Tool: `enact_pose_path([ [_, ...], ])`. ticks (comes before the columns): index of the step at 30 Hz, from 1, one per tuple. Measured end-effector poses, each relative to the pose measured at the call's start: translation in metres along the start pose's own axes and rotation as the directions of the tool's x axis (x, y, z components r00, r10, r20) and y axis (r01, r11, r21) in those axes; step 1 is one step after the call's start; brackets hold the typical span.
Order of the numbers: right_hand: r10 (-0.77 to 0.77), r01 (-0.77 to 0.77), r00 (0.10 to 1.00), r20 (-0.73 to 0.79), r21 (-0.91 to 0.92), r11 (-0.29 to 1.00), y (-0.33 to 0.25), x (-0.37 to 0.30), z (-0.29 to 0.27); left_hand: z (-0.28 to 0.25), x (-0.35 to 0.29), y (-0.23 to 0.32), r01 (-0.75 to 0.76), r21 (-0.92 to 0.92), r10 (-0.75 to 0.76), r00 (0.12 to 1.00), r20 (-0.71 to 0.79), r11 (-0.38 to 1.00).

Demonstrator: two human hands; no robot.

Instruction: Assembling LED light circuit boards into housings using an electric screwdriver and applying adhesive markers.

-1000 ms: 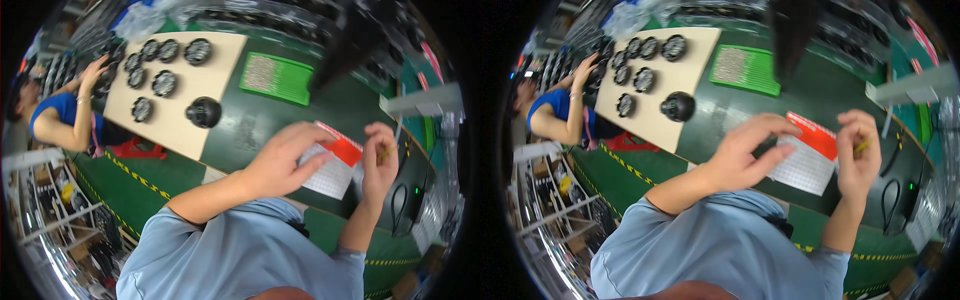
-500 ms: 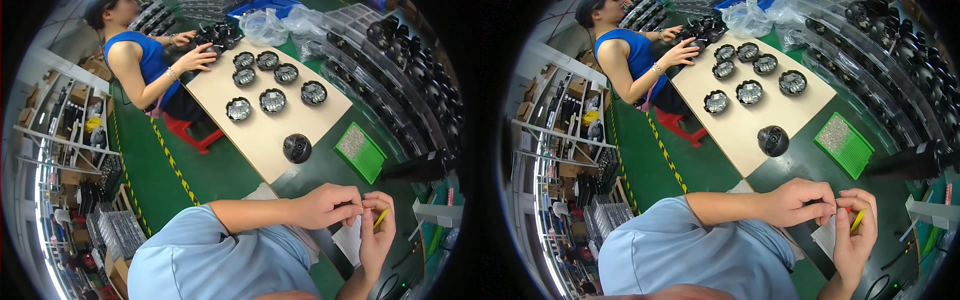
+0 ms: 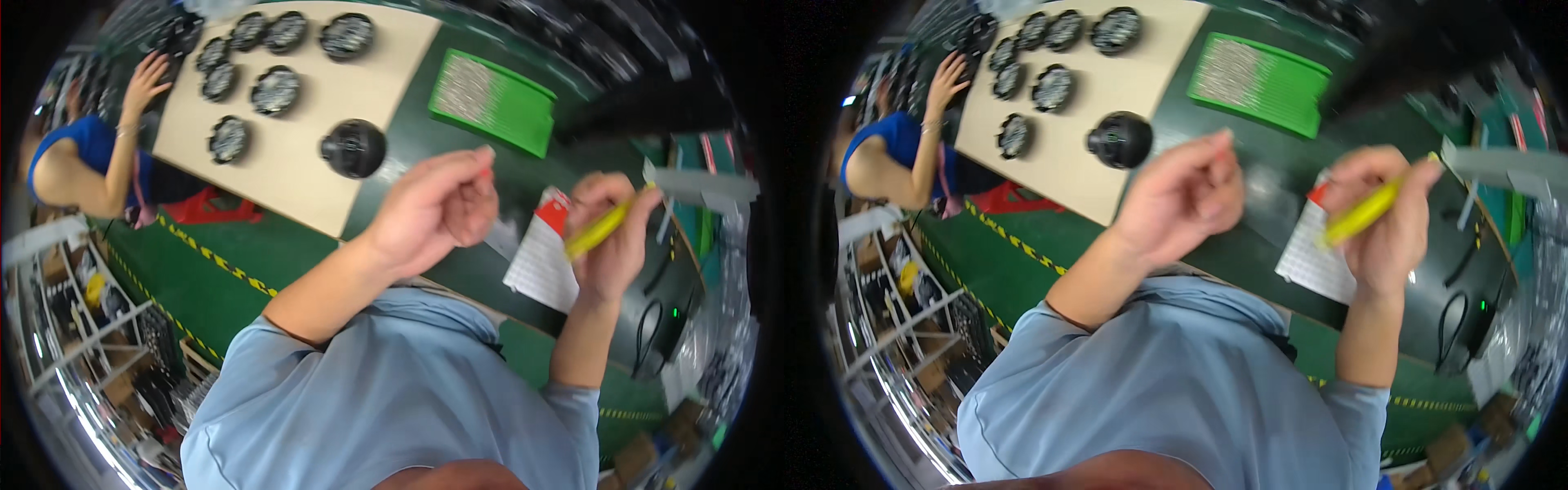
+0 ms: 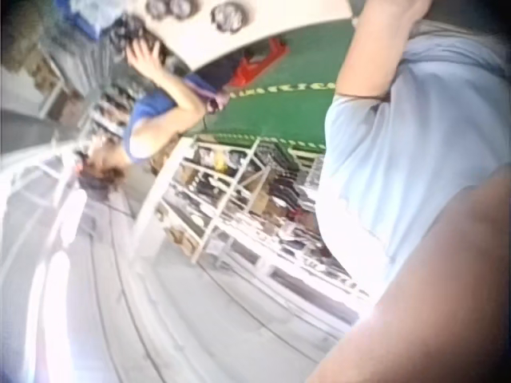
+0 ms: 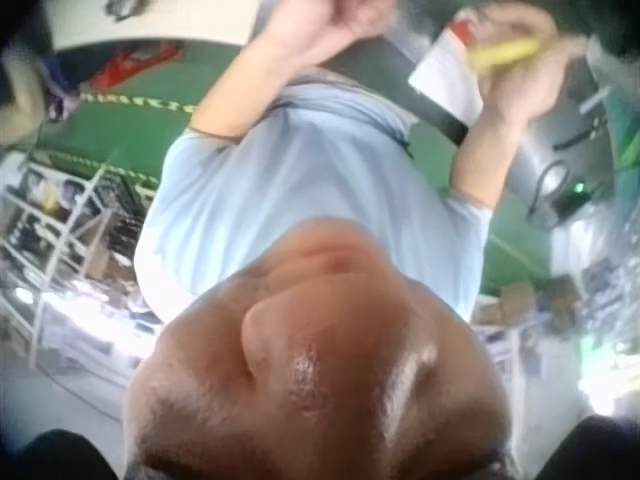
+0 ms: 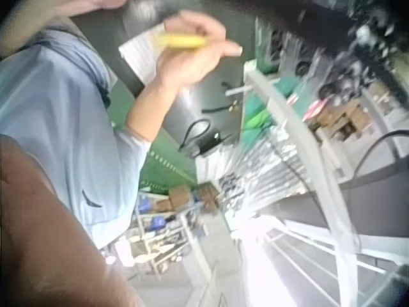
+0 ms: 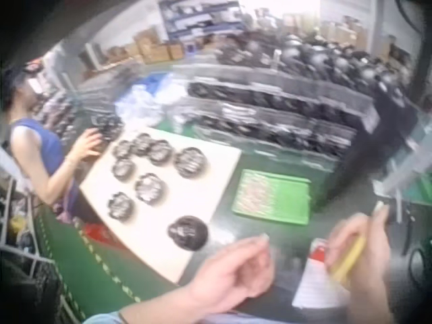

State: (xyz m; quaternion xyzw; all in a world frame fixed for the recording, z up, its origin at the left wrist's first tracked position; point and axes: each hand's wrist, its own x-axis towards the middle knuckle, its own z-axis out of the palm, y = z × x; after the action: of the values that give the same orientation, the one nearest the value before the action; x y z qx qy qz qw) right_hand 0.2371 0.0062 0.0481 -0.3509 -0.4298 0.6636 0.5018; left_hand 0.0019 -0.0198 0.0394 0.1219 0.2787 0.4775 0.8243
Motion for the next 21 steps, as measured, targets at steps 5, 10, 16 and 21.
enact_pose_path([
  [5,-0.172,0.166,0.972,0.162,0.051,0.985,0.008,0.001,0.003,0.004,0.007,-0.004,0.102,-0.086,-0.09,0.986,0.137,0.991],
  [10,-0.172,0.166,0.96,0.222,0.045,0.985,0.003,-0.002,0.006,0.012,0.007,-0.007,0.128,-0.071,-0.115,0.979,0.167,0.989],
  [16,-0.214,0.296,0.899,0.383,-0.169,0.94,0.0,-0.001,-0.004,0.016,0.005,-0.008,0.128,-0.06,-0.115,0.974,0.193,0.99],
  [21,-0.195,0.281,0.909,0.369,-0.197,0.939,-0.001,0.0,-0.002,0.013,0.006,-0.007,0.112,-0.034,-0.104,0.977,0.188,0.993],
])
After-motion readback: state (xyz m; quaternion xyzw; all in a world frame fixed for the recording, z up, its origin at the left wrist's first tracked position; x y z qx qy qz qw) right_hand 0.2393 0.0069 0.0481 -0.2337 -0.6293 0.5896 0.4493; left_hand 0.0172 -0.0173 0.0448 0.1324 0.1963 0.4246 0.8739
